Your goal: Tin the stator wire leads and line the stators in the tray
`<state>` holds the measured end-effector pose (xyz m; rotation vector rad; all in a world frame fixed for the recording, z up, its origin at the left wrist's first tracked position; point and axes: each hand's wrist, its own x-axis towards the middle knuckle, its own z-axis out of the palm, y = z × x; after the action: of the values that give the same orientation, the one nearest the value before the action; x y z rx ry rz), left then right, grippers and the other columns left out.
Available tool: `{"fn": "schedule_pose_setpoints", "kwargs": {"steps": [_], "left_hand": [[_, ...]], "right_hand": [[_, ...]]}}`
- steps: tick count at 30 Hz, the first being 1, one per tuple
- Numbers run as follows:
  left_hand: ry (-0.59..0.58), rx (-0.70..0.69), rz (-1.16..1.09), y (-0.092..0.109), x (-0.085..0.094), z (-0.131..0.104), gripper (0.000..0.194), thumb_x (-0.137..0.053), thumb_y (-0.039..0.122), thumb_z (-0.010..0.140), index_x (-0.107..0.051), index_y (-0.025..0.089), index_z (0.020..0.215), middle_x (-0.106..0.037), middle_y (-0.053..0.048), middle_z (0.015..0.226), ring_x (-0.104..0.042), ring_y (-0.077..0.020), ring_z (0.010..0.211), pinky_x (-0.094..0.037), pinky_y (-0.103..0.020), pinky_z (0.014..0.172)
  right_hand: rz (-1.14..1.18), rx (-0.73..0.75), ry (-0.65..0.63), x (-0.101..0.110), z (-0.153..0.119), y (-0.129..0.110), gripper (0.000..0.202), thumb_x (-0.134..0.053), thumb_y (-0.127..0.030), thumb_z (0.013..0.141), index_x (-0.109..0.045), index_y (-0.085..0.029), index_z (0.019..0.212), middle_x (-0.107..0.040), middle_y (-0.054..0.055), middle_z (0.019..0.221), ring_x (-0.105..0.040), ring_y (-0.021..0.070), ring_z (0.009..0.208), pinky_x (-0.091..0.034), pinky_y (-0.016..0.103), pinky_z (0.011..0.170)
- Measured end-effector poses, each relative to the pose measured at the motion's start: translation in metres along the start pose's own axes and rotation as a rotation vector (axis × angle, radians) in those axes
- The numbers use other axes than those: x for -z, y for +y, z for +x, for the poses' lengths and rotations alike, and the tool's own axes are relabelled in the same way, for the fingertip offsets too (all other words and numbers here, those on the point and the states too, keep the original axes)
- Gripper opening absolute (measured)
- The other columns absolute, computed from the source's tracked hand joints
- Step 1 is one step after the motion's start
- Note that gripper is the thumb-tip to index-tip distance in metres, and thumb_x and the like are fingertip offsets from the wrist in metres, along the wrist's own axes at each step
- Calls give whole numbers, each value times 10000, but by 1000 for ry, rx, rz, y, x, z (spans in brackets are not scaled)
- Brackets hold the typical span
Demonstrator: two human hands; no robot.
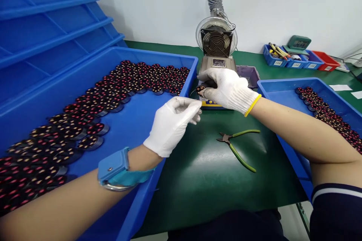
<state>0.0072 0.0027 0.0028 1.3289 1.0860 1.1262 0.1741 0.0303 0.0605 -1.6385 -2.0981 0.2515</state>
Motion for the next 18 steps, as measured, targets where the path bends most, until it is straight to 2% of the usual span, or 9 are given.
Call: {"fn": "schedule_pose_setpoints", "kwargs": {"steps": [2, 6, 10, 14, 18], "left_hand": [[-29, 36, 27, -1, 0, 1, 260, -709, 354, 756, -591, 149, 865, -619, 12, 653, -595, -128, 587, -476, -255, 568], [-82, 86, 38, -3, 1, 3, 299, -728, 349, 734, -588, 152, 909, -616, 15, 673, -600, -133, 609, -477, -260, 573], [-137, 120, 44, -6, 2, 5, 327, -729, 385, 738, -587, 156, 923, -624, 7, 715, -603, -135, 621, -471, -260, 562], [-176, 134, 52, -7, 2, 6, 375, -730, 423, 743, -584, 161, 968, -639, -4, 764, -605, -135, 631, -464, -259, 557], [-200, 132, 61, -8, 1, 6, 394, -719, 435, 753, -590, 156, 998, -648, -16, 787, -609, -139, 637, -462, -266, 564]], "right_hand": [[-85, -34, 29, 8, 10, 4, 373, -648, -331, 792, -683, -303, 1162, -704, 2, 1113, -655, 235, 1047, -554, 378, 871], [-356, -51, 79, 26, 41, 19, 414, -614, -363, 838, -624, -294, 1246, -668, 27, 1195, -594, 301, 1149, -506, 461, 923], [-623, -80, 25, 37, 79, 31, 378, -600, -261, 865, -602, -204, 1240, -614, 114, 1241, -560, 368, 1152, -458, 534, 938], [-729, -88, -43, 33, 105, 35, 369, -635, -185, 847, -608, -157, 1214, -603, 154, 1237, -558, 372, 1145, -431, 568, 947], [-845, -61, -92, 20, 113, 36, 397, -564, -18, 799, -629, -97, 1183, -626, 186, 1168, -576, 417, 1122, -454, 593, 898]]}}
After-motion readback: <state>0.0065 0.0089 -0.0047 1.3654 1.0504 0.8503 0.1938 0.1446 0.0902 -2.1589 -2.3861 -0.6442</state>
